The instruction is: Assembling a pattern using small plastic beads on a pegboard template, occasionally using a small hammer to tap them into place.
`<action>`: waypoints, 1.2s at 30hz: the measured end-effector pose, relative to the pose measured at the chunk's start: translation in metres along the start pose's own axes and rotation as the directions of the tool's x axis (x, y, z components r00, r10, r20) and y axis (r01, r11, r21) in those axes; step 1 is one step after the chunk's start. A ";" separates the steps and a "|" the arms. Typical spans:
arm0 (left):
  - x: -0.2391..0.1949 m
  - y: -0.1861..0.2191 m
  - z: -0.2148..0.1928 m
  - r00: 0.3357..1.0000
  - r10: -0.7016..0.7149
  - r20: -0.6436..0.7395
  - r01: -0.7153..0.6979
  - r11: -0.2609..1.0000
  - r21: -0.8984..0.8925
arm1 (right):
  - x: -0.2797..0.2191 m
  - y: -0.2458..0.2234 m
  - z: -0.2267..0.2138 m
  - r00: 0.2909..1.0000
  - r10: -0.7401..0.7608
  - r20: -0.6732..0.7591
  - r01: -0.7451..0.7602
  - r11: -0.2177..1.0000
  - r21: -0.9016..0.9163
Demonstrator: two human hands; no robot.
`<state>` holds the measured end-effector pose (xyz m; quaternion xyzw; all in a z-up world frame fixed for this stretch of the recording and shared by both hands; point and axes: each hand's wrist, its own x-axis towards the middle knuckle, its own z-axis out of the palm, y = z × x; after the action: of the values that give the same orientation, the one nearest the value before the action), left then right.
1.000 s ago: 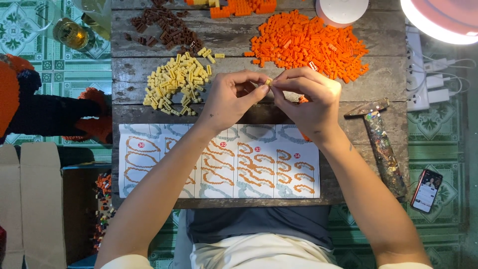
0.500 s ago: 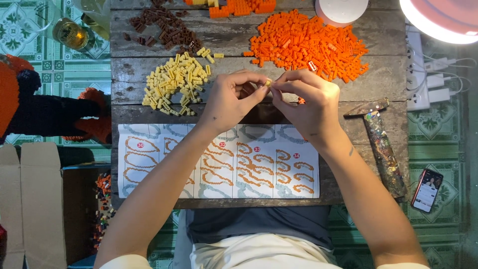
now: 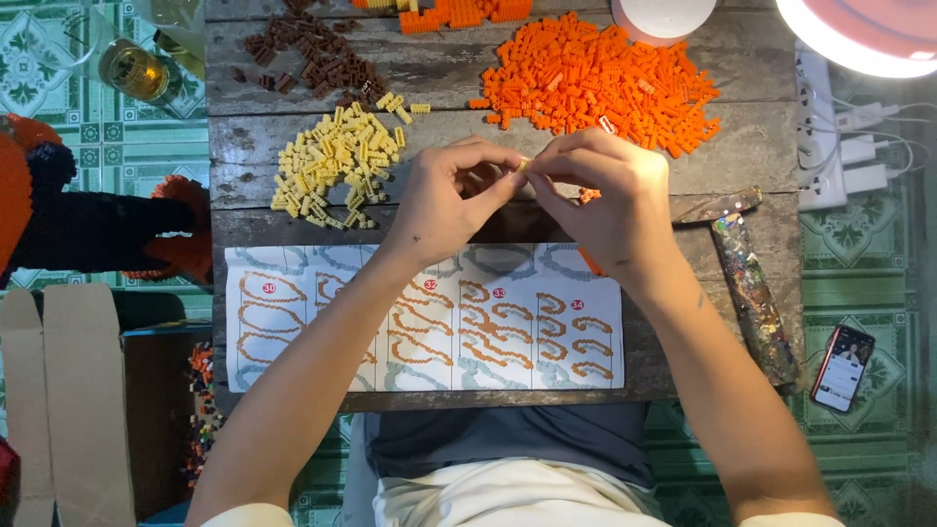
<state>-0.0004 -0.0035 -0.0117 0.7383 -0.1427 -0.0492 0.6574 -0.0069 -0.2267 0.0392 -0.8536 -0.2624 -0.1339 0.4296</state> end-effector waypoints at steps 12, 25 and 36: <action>0.001 -0.005 0.027 0.926 0.250 0.282 -0.367 0.770 0.522 | 0.005 -0.023 -0.081 0.974 0.152 0.168 -0.122 0.977 -0.175; -0.009 0.012 0.047 0.877 0.287 0.386 -0.471 0.345 0.812 | -0.131 -0.067 -0.016 0.916 0.374 0.143 -0.375 0.927 -0.022; 0.006 0.024 0.046 0.796 0.436 0.420 -0.576 0.332 0.747 | -0.130 -0.068 -0.023 0.945 0.290 0.153 -0.284 0.957 -0.055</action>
<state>-0.0097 -0.0513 0.0066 0.8724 -0.4169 0.1809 0.1801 -0.1529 -0.2552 0.0394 -0.8974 -0.1667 -0.0055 0.4085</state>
